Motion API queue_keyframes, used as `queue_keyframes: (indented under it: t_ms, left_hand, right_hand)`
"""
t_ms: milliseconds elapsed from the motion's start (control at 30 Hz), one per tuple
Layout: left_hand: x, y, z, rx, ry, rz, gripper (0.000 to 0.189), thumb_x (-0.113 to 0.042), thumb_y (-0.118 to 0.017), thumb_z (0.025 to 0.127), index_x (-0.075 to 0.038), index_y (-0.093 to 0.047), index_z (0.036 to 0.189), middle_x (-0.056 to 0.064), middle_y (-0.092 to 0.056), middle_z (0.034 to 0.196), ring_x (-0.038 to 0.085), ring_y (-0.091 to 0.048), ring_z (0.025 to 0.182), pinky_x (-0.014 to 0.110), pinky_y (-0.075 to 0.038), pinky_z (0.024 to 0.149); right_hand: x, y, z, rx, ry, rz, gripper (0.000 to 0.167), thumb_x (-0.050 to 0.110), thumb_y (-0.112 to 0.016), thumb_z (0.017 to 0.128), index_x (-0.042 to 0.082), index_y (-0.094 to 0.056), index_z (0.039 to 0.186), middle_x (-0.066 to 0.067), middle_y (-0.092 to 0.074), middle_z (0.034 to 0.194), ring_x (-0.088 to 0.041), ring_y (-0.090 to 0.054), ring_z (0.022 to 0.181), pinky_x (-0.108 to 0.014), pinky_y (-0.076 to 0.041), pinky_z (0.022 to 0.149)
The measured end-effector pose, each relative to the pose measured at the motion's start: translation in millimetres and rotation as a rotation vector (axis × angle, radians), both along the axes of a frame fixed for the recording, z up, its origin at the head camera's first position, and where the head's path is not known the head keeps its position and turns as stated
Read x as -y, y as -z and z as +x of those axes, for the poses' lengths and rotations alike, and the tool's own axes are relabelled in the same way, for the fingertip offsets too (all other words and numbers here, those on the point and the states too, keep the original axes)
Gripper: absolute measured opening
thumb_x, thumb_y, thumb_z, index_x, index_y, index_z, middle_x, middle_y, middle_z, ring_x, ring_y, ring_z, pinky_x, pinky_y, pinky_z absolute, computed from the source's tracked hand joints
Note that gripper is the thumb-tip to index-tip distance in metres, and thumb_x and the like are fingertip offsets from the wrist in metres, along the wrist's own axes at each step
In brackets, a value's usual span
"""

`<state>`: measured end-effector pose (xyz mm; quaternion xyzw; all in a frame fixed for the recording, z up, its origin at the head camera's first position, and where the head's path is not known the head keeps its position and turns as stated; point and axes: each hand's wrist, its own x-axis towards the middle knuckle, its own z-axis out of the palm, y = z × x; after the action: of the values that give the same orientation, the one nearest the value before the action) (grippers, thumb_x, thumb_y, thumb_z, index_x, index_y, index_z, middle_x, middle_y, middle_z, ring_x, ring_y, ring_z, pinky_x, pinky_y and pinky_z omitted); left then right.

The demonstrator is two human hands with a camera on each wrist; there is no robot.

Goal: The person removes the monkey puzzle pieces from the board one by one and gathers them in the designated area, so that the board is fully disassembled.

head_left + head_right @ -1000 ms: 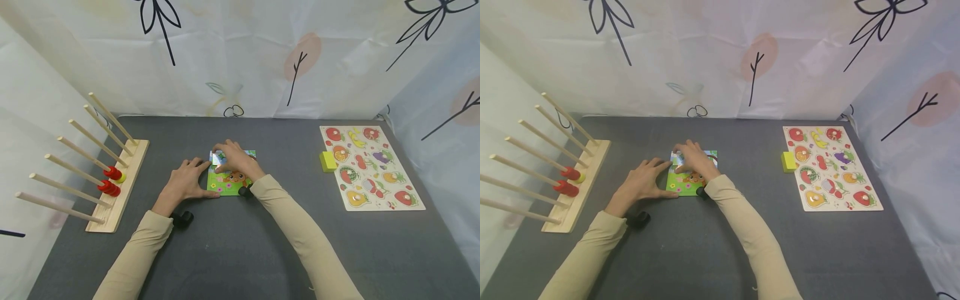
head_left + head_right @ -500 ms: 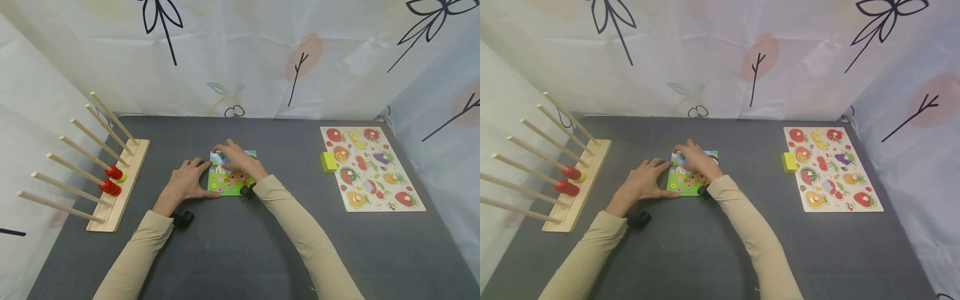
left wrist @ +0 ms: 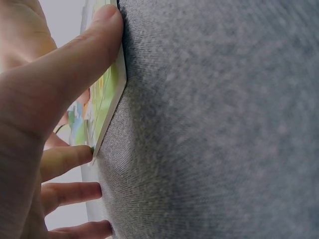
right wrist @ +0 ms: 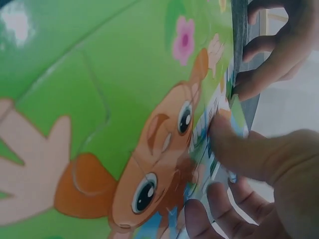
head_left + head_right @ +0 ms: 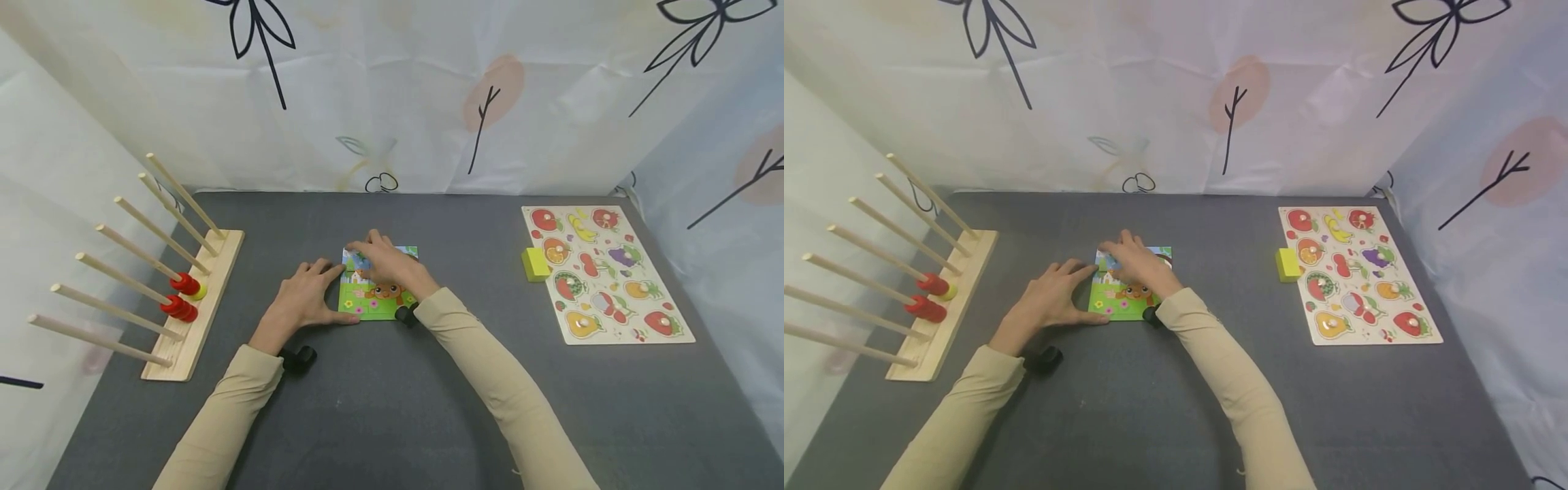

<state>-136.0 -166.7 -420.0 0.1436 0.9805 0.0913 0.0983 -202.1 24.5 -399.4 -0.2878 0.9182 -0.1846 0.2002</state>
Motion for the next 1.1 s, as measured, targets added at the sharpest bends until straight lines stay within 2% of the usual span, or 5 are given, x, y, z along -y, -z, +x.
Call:
queue_keyframes:
  t_ms: [200, 333, 500, 800, 1100]
  left_hand:
    - [-1.2, -1.8, 0.9, 0.004, -0.001, 0.003, 0.112, -0.075, -0.080, 0.069, -0.015, -0.044, 0.157, 0.017, -0.044, 0.156, 0.046, -0.046, 0.138, 0.072, -0.052, 0.091]
    - [-1.8, -2.3, 1.1, 0.008, -0.005, 0.002, 0.112, -0.075, -0.080, 0.070, -0.014, -0.043, 0.156, 0.017, -0.044, 0.156, 0.046, -0.045, 0.138, 0.072, -0.051, 0.092]
    - [-2.0, -1.3, 0.9, 0.016, -0.006, -0.003, 0.112, -0.074, -0.080, 0.070, -0.014, -0.043, 0.157, 0.017, -0.044, 0.156, 0.046, -0.046, 0.138, 0.071, -0.051, 0.094]
    - [-2.5, -2.9, 0.5, 0.038, 0.006, 0.007, 0.106, -0.072, -0.080, 0.071, -0.023, -0.043, 0.157, 0.018, -0.041, 0.157, 0.050, -0.043, 0.139, 0.072, -0.050, 0.097]
    - [-0.7, -2.9, -1.3, 0.055, 0.014, 0.031, 0.103, -0.070, -0.083, 0.070, -0.022, -0.048, 0.154, 0.019, -0.042, 0.155, 0.049, -0.045, 0.136, 0.068, -0.051, 0.098]
  right_hand:
    - [2.7, 0.3, 1.1, -0.043, -0.012, 0.036, 0.057, 0.015, -0.060, 0.103, 0.022, -0.042, 0.157, -0.013, -0.041, 0.131, -0.025, -0.040, 0.108, -0.033, -0.044, 0.081]
    - [1.7, 0.2, 2.4, -0.077, -0.020, 0.050, 0.056, 0.018, -0.059, 0.104, 0.022, -0.041, 0.158, -0.012, -0.042, 0.130, -0.025, -0.041, 0.108, -0.033, -0.045, 0.082]
    - [-5.7, -0.2, 2.0, -0.081, 0.006, 0.000, 0.057, 0.024, -0.059, 0.104, 0.020, -0.040, 0.158, -0.013, -0.044, 0.133, -0.026, -0.045, 0.111, -0.037, -0.048, 0.086]
    - [-33.9, -2.9, -5.4, -0.122, 0.038, -0.030, 0.058, 0.034, -0.061, 0.102, 0.027, -0.043, 0.156, -0.009, -0.047, 0.127, -0.024, -0.043, 0.101, -0.032, -0.044, 0.071]
    - [-70.9, -4.1, -12.9, -0.131, 0.076, -0.011, 0.059, 0.031, -0.062, 0.103, 0.024, -0.042, 0.157, -0.012, -0.051, 0.122, -0.026, -0.043, 0.096, -0.033, -0.039, 0.070]
